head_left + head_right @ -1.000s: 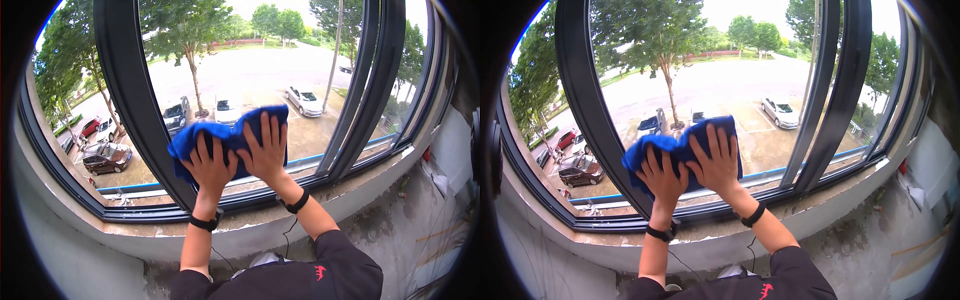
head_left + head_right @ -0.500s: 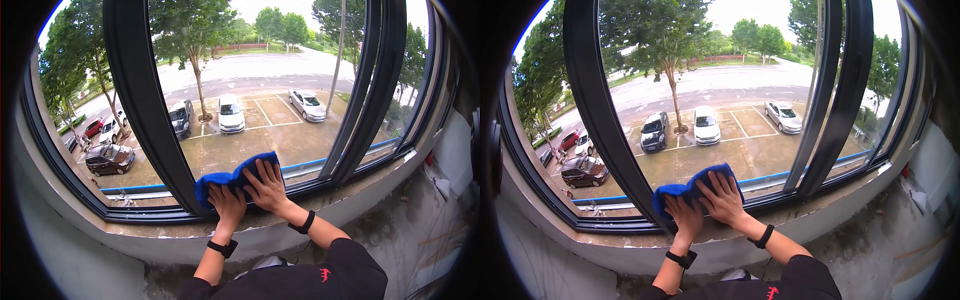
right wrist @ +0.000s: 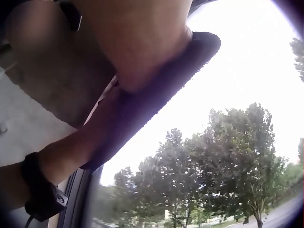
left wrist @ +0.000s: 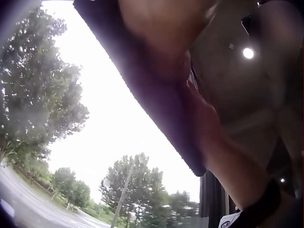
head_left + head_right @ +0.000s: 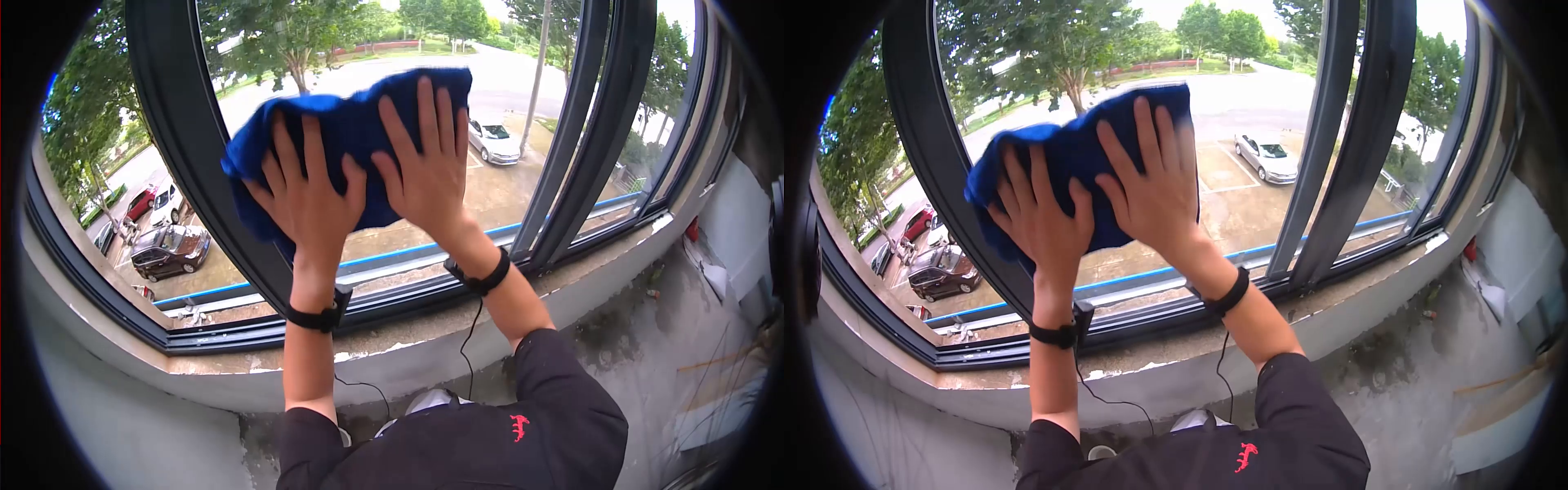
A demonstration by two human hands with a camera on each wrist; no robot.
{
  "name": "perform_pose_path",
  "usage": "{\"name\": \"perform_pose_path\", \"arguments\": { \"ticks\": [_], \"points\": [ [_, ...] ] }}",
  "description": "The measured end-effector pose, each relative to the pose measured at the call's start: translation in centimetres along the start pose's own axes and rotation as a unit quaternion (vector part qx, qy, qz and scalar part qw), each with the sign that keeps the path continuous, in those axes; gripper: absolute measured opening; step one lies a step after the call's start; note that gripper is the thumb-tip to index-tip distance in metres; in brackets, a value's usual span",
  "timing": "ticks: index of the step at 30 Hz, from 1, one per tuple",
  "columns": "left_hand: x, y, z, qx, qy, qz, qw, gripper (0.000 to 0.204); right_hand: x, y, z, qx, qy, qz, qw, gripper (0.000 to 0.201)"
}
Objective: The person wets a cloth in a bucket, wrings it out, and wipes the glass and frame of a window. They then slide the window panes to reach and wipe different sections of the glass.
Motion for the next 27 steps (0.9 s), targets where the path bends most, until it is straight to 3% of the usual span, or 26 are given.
{"name": "perform_pose_path", "arguments": {
  "ticks": [4, 10, 11, 13, 14, 16, 17, 19, 20, 27],
  "points": [
    [1.3, 8.8, 0.9, 0.002, -0.024, 0.068, 0.997, 0.058, 2.7, 7.9, 0.5, 0.03, 0.028, 0.064, 0.997, 0.057],
    [2.7, 23.5, 1.2, -0.041, -0.02, 0.253, 0.966, 0.045, 6.0, 22.1, 1.9, 0.078, 0.027, 0.155, 0.984, 0.053],
    [2.1, 25.9, 1.4, -0.04, -0.022, 0.254, 0.966, 0.045, 6.5, 24.5, 2.2, 0.09, 0.022, 0.184, 0.978, 0.053],
    [3.6, 30.5, 2.0, -0.099, 0.08, 0.397, 0.909, 0.057, 6.9, 27.3, 2.8, 0.099, 0.014, 0.213, 0.972, 0.053],
    [3.6, 30.9, 2.1, -0.102, 0.079, 0.395, 0.91, 0.057, 6.6, 28.1, 2.9, 0.101, -0.001, 0.197, 0.975, 0.055],
    [2.9, 30.5, 2.5, -0.15, 0.133, 0.375, 0.905, 0.062, 5.8, 27.1, 3.1, 0.102, -0.018, 0.183, 0.978, 0.056],
    [2.8, 30.3, 2.4, -0.152, 0.132, 0.376, 0.905, 0.062, 5.4, 26.5, 2.8, 0.096, -0.022, 0.178, 0.979, 0.057],
    [2.5, 27.6, 2.4, -0.169, 0.156, 0.302, 0.925, 0.069, 4.4, 23.5, 2.4, 0.09, -0.028, 0.17, 0.981, 0.058],
    [3.0, 26.5, 2.4, -0.168, 0.156, 0.31, 0.923, 0.073, 4.0, 21.6, 2.0, 0.087, -0.026, 0.167, 0.982, 0.058],
    [0.9, 4.4, 0.2, -0.02, 0.092, 0.113, 0.989, 0.064, 0.2, 3.7, -0.2, -0.003, -0.007, -0.001, 1.0, 0.056]
  ]
}}
Point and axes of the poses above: each hand's wrist, its own y-axis away from the middle knuckle, its own x-axis out of the palm, z = x × y, the point moved 10 cm from there along -y, towards the middle knuckle, and after that the axes turned 6 degrees about -y, right-handed, at the moved point
